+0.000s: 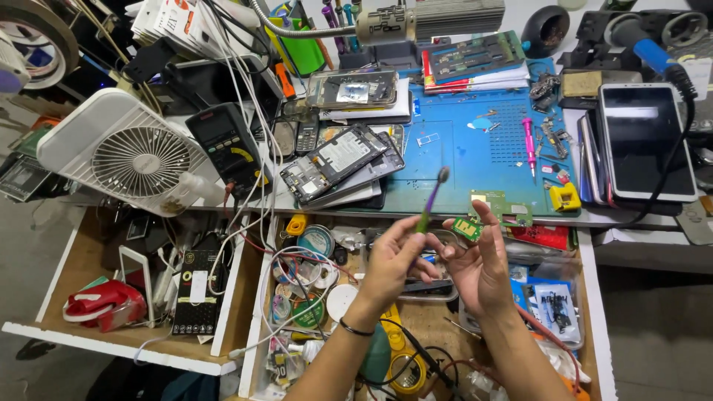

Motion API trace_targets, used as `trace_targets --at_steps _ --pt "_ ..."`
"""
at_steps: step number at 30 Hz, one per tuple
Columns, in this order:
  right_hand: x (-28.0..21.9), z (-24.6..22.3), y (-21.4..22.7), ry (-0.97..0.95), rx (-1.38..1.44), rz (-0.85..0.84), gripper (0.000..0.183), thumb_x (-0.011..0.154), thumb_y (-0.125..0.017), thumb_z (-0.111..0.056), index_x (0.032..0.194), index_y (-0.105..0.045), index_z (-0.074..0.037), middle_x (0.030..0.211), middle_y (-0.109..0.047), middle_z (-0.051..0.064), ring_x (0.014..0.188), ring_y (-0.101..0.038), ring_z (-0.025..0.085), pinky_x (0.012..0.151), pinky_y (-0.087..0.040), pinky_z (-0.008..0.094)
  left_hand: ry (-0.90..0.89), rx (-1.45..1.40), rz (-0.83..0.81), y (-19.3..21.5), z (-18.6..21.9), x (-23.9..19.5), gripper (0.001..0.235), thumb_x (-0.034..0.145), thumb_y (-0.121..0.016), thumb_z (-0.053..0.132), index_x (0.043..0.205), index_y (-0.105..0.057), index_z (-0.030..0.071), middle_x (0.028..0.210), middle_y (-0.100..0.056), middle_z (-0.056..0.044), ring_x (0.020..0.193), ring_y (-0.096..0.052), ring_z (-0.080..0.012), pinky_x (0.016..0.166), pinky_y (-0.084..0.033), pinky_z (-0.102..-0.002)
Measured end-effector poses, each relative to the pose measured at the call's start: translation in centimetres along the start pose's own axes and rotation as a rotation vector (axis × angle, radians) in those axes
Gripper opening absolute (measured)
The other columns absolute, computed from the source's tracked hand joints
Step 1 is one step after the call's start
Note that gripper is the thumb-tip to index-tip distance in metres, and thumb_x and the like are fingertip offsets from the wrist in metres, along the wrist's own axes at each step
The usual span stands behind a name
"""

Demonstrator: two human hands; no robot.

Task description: The person cleans a small green circuit board by spraying it with a liquid and scrubbing it with a brush. They then use a handheld air blower to dry the board. The work is performed on a cluttered electronics repair bench.

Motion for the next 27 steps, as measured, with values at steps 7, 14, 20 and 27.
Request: trace_targets --at_steps 7,14,20,27 --pt "0.5 -0.7 0.8 -0.021 0.089 0.123 0.059 0.097 -0.059 -0.039 0.15 -0.04 -0.023 0.133 -0.065 0.016 0.094 -0.072 0.024 0.113 -0.039 0.064 -0.324 0.719 0.159 -0.8 6.6 -3.3 0.037 0.1 -0.055 0.027 0.134 -0.062 0.012 0.082 -0.07 -0.018 0.065 -0.06 -0.024 0.056 -0.049 -0.038" --pt "0.2 -0.6 -0.1 -0.089 0.123 0.116 0.065 0.085 -0.078 -0.034 0.143 -0.052 -0.021 0.124 -0.067 0.011 0.107 -0.068 0.03 0.106 -0.05 0.051 -0.698 1.236 0.049 -3.5 6.0 -4.6 0.041 0.107 -0.058 0.016 0.147 -0.052 0.019 0.083 -0.057 -0.003 0.053 -0.05 -0.0134 0.042 -0.044 -0.027" --pt "0.2 -0.7 0.5 -0.086 0.131 0.1 0.064 0.085 -0.08 -0.036 0.142 -0.054 -0.022 0.125 -0.067 0.009 0.108 -0.069 0.03 0.096 -0.053 0.047 -0.646 1.212 -0.005 -3.6 5.2 -4.4 0.037 0.11 -0.051 0.019 0.148 -0.052 0.02 0.076 -0.054 -0.001 0.048 -0.041 -0.0077 0.038 -0.038 -0.018" --pt "0.2 -0.9 0.1 -0.068 0.194 0.048 0.066 0.084 -0.084 -0.035 0.141 -0.054 -0.02 0.121 -0.069 0.008 0.109 -0.069 0.03 0.102 -0.052 0.046 -0.632 1.183 -0.046 -4.3 5.9 -5.0 0.037 0.107 -0.055 0.019 0.145 -0.054 0.018 0.077 -0.056 -0.003 0.05 -0.046 -0.0105 0.039 -0.043 -0.021"
Point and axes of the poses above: each hand's wrist, its own x-axis towards the middle knuckle, its own y-axis out of the back of the hand, z = x × y, the point moved 8 cm from there along x, towards the middle knuckle
